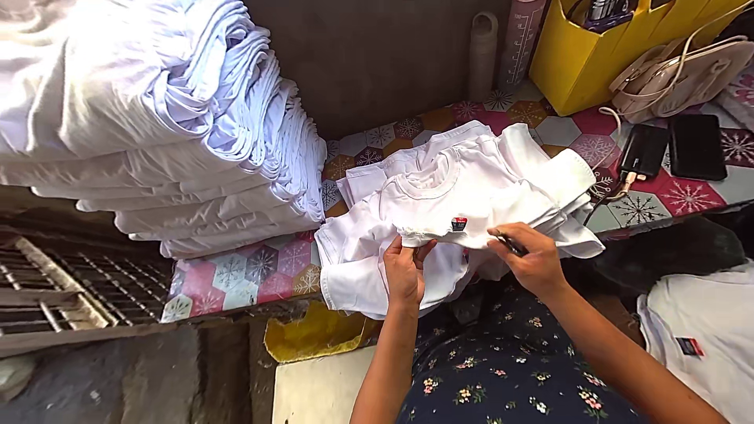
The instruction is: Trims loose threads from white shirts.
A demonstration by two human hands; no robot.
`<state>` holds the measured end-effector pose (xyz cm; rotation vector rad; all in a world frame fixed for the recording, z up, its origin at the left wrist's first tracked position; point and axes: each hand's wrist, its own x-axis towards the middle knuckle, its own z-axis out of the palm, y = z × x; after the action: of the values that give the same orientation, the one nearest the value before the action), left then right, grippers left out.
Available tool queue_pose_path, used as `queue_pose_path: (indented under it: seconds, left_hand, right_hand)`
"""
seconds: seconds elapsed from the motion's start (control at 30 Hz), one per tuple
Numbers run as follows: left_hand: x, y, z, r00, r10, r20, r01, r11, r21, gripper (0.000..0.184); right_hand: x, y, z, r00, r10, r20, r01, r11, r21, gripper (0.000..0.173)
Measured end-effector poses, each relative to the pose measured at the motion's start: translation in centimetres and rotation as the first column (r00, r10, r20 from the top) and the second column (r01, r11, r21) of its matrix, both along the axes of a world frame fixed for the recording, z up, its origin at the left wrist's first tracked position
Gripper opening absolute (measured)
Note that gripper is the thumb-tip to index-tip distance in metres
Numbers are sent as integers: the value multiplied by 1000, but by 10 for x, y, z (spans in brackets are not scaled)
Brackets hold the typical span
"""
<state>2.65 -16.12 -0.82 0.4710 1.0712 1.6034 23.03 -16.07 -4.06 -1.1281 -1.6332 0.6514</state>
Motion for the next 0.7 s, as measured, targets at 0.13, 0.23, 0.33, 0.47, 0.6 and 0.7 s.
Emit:
queue_pose_path:
  seconds: [0.13, 0.23, 0.33, 0.47, 0.6, 0.7]
  left_hand:
    - [0, -7, -6, 972, -75, -220, 92, 994, 65, 29]
    - [-5, -9, -9, 946, -111, -306, 143, 986, 86, 25]
    - [-14, -13, -7, 964, -145, -223, 179, 974, 140, 30]
    - [-12, -17, -8, 986, -117, -122, 139, 970, 198, 31]
    - [-8, -16, -7, 993, -52, -110, 71, 981, 181, 27]
    - [-8, -15, -7, 992, 9, -124, 16, 980, 198, 22]
  right_hand:
    - [-50, 25, 44, 957, 209, -204, -240, 960, -142, 26]
    - [-80, 41, 48, 916, 301, -265, -372, 884, -284, 10]
    - [-86, 39, 44, 937, 218, -273, -277, 939, -204, 5]
    - [-68, 17, 35, 954, 262, -144, -269, 963, -33, 15]
    - [-42, 2, 25, 894, 423, 147, -419, 906, -62, 17]
    - [-34, 0, 26, 923, 358, 140, -357, 934, -34, 16]
